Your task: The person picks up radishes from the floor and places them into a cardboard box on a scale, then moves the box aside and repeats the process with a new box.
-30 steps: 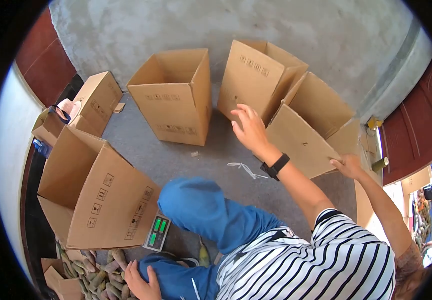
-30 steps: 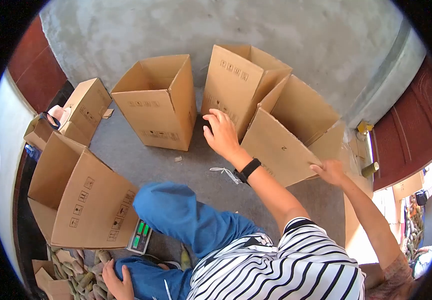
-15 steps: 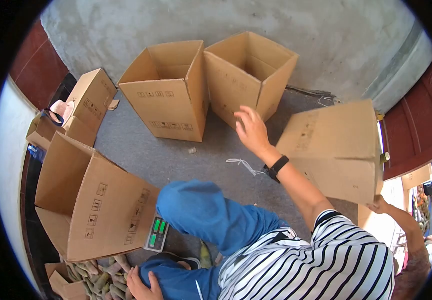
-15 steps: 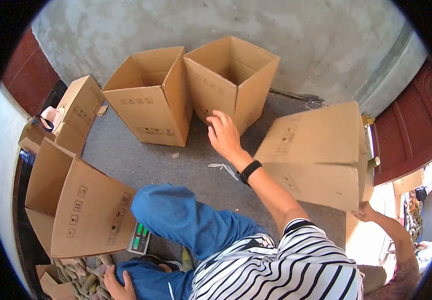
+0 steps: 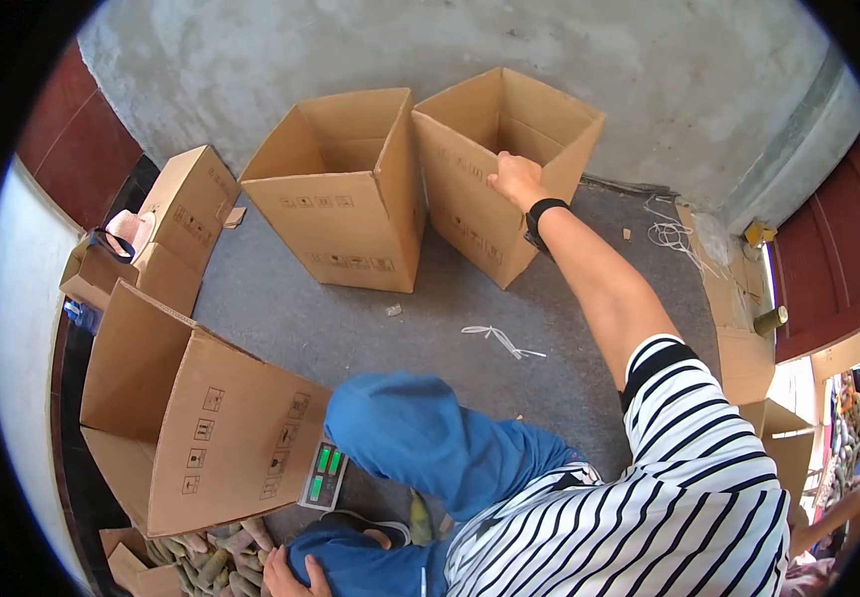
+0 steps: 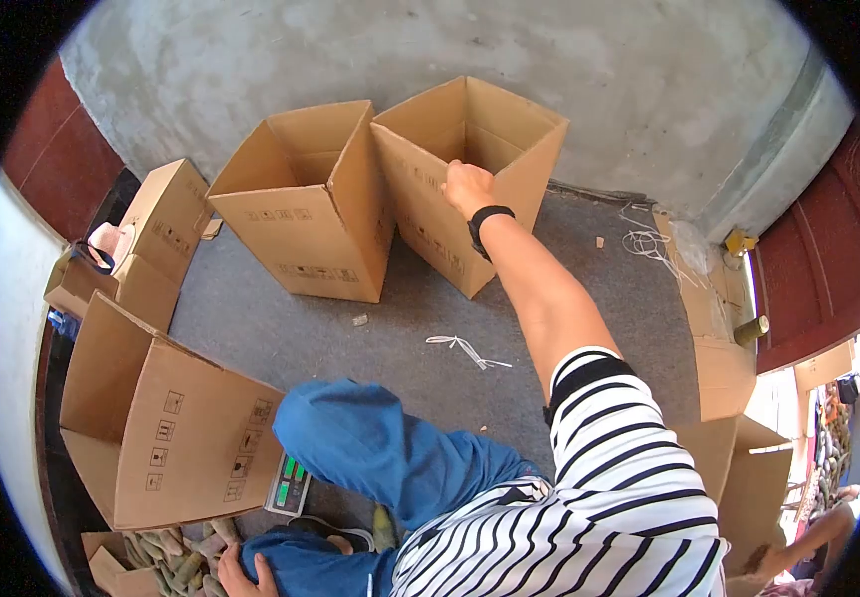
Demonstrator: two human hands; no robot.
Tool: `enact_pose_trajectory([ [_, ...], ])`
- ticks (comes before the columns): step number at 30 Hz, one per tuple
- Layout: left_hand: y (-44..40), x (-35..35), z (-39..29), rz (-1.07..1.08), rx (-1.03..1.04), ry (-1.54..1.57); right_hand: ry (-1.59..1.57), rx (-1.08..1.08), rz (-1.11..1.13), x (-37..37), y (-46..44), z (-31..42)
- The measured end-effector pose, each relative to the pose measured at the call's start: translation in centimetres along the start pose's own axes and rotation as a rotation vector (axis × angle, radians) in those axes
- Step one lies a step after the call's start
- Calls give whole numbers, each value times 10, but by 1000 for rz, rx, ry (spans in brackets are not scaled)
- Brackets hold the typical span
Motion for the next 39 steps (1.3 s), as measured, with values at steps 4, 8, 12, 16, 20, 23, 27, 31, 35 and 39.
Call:
enact_pose_trajectory([
  [4, -1, 0, -2, 7, -14, -15, -26, -212, -65, 2, 7, -6],
  [8, -5, 3, -2, 28, -2, -31, -21, -285, -133, -7, 24, -31],
  [12, -11, 5, -7, -2, 48, -53, -61, -385, -134, -25, 56, -52],
  [16, -21, -1, -18, 15, 42, -73, -65, -611, -175, -20, 81, -43],
  [20, -21, 5, -14, -13, 61, -94, -108, -791, -159, -8, 87, -27],
  [23, -18, 5, -11, -7, 62, -98, -86, -823, -85, -10, 83, -24],
  [27, -19, 10, -11, -19, 47, -114, -65, -870, -139, -19, 70, -36],
  [31, -20, 12, -10, -4, 15, -151, -106, -590, -101, -32, 48, -49],
  [35, -18, 11, -12, -22, 20, -144, -357, -417, -476, -37, 38, -63],
  [39, -16, 7, -5, -38, 37, -158, -1016, 225, -297, -40, 45, -80],
])
Point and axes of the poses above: each hand's wrist, its own y-axis away from the middle knuckle, its own x-axis out of the palm, z = x × y, the point moved 3 cm from there along -y, towards the middle knuckle, and after that the axes turned 13 degrees about -y, right-handed, at the moved point
